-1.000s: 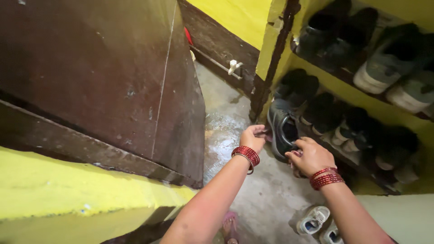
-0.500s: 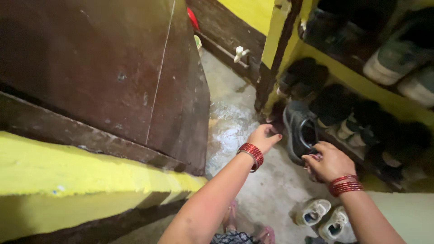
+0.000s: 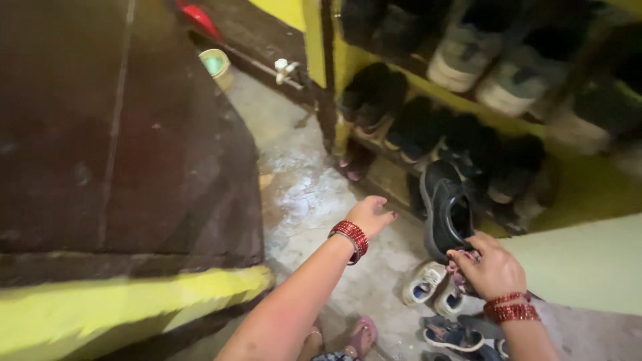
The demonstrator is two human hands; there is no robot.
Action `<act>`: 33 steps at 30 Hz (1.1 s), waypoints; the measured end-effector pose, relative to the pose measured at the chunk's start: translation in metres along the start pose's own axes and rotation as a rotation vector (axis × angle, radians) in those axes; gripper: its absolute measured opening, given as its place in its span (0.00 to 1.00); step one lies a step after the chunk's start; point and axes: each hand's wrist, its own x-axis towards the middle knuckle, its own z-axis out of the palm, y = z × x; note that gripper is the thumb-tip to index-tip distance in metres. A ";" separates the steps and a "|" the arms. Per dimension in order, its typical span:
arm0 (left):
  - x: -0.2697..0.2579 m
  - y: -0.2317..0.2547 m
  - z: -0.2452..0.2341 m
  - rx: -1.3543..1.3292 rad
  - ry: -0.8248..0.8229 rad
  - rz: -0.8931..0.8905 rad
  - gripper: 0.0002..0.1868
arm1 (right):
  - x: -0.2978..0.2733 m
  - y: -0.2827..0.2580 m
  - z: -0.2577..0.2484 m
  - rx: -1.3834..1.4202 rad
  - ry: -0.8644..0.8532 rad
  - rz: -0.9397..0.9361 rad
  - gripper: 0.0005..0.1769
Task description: The person wipes a black shoe with a cloth, then places it on the floor. They pick up a white sneaker and wipe it with the same cloth, handling each shoe one at a time.
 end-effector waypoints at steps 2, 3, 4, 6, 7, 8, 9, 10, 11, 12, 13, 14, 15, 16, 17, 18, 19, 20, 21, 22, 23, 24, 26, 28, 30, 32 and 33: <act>0.008 0.010 0.021 -0.004 -0.060 0.030 0.35 | -0.009 0.020 -0.006 -0.023 0.114 -0.018 0.27; 0.013 0.013 0.032 -0.005 -0.099 0.032 0.35 | -0.011 0.029 -0.009 -0.001 0.114 0.026 0.26; 0.017 0.018 0.042 -0.006 -0.137 0.034 0.34 | -0.014 0.037 -0.013 0.021 0.115 0.070 0.25; 0.021 0.032 0.065 0.012 -0.167 0.084 0.34 | -0.017 0.053 -0.021 0.033 0.133 0.131 0.25; 0.024 0.039 0.075 0.020 -0.182 0.111 0.34 | -0.016 0.060 -0.025 0.020 0.149 0.149 0.25; 0.026 0.046 0.084 0.051 -0.201 0.120 0.34 | -0.015 0.067 -0.027 0.006 0.166 0.168 0.25; 0.026 0.053 0.094 0.082 -0.217 0.125 0.33 | -0.013 0.074 -0.029 0.011 0.153 0.217 0.24; 0.026 0.060 0.103 0.113 -0.232 0.131 0.33 | -0.011 0.081 -0.030 0.017 0.141 0.267 0.23; 0.026 0.067 0.111 0.128 -0.250 0.138 0.33 | -0.009 0.089 -0.032 0.022 0.128 0.315 0.22; 0.026 0.074 0.118 0.142 -0.267 0.145 0.33 | -0.005 0.097 -0.033 -0.007 0.168 0.308 0.24; 0.027 0.080 0.125 0.154 -0.285 0.153 0.33 | 0.000 0.104 -0.032 -0.039 0.209 0.301 0.25; 0.027 0.086 0.131 0.180 -0.298 0.182 0.33 | 0.005 0.111 -0.031 -0.072 0.250 0.293 0.26; 0.028 0.092 0.136 0.208 -0.312 0.211 0.32 | 0.008 0.119 -0.032 -0.071 0.266 0.307 0.25; 0.030 0.098 0.141 0.235 -0.326 0.240 0.32 | 0.013 0.126 -0.032 -0.071 0.281 0.320 0.24; 0.031 0.103 0.146 0.252 -0.332 0.250 0.32 | 0.019 0.133 -0.032 -0.069 0.297 0.331 0.24; 0.032 0.107 0.151 0.269 -0.337 0.261 0.31 | 0.023 0.141 -0.034 -0.021 0.264 0.379 0.22; 0.033 0.110 0.155 0.289 -0.341 0.267 0.31 | 0.026 0.148 -0.037 0.033 0.228 0.424 0.21; 0.035 0.113 0.159 0.289 -0.341 0.288 0.31 | 0.031 0.154 -0.039 0.087 0.191 0.469 0.20; 0.036 0.116 0.163 0.290 -0.338 0.308 0.31 | 0.038 0.161 -0.042 0.043 0.189 0.437 0.19; 0.038 0.119 0.167 0.290 -0.334 0.329 0.31 | 0.046 0.169 -0.046 -0.002 0.187 0.406 0.17; 0.038 0.120 0.170 0.307 -0.332 0.326 0.30 | 0.053 0.174 -0.047 -0.046 0.182 0.375 0.16; 0.039 0.121 0.172 0.324 -0.331 0.323 0.30 | 0.062 0.179 -0.047 -0.006 0.125 0.402 0.17; 0.041 0.122 0.177 0.334 -0.326 0.341 0.29 | 0.085 0.193 -0.047 0.074 0.015 0.452 0.19; 0.046 0.119 0.180 0.319 -0.316 0.378 0.28 | 0.106 0.204 -0.038 -0.064 0.012 0.489 0.22; 0.048 0.113 0.183 0.315 -0.319 0.383 0.28 | 0.124 0.213 -0.023 -0.140 0.033 0.532 0.24; 0.049 0.107 0.187 0.306 -0.312 0.384 0.28 | 0.142 0.219 -0.005 -0.154 0.090 0.585 0.28; 0.049 0.104 0.188 0.301 -0.304 0.383 0.28 | 0.149 0.221 0.003 -0.139 0.124 0.564 0.30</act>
